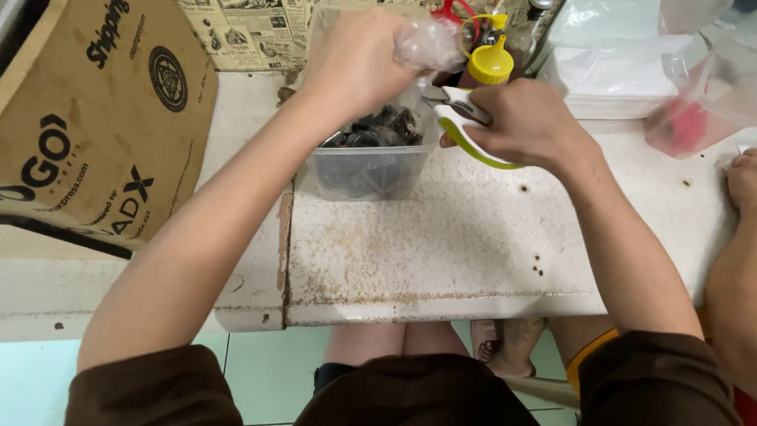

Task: The person packs small items into plastic bags, uses scissors to cut plastic wrap, and places the packed items into a plastic container on a table.

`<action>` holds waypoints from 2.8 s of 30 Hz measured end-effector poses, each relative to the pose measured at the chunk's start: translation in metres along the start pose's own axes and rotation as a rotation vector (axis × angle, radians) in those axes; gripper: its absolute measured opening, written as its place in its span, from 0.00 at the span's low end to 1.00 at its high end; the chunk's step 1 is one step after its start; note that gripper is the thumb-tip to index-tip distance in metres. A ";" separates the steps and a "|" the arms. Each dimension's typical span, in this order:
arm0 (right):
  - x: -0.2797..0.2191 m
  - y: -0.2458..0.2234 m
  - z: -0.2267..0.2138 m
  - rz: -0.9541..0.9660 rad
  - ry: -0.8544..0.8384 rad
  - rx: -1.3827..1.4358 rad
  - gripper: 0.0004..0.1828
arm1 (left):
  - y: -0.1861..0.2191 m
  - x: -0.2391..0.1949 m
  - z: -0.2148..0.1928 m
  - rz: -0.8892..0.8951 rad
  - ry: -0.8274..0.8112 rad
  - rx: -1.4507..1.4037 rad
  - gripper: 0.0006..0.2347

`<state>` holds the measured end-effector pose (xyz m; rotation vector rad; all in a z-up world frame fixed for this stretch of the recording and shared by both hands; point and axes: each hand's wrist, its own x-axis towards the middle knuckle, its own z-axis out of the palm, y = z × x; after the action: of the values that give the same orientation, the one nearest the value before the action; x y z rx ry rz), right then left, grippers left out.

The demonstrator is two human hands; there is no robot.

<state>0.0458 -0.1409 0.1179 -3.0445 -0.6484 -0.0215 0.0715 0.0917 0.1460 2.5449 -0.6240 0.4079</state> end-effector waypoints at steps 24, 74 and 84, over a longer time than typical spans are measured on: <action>-0.035 0.203 0.178 0.290 0.242 0.469 0.21 | 0.041 -0.111 0.264 -0.739 -0.589 -1.843 0.13; -0.018 0.036 0.165 -0.467 0.282 0.633 0.25 | -0.006 -0.120 0.336 -1.132 -0.197 -2.339 0.18; -0.024 0.028 0.151 -0.379 0.312 0.577 0.17 | 0.046 -0.090 0.217 -1.100 -0.209 -2.223 0.32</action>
<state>0.0365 -0.1717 -0.0341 -2.2743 -0.9840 -0.2617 0.0080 -0.0248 -0.0534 0.4139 0.3530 -0.6618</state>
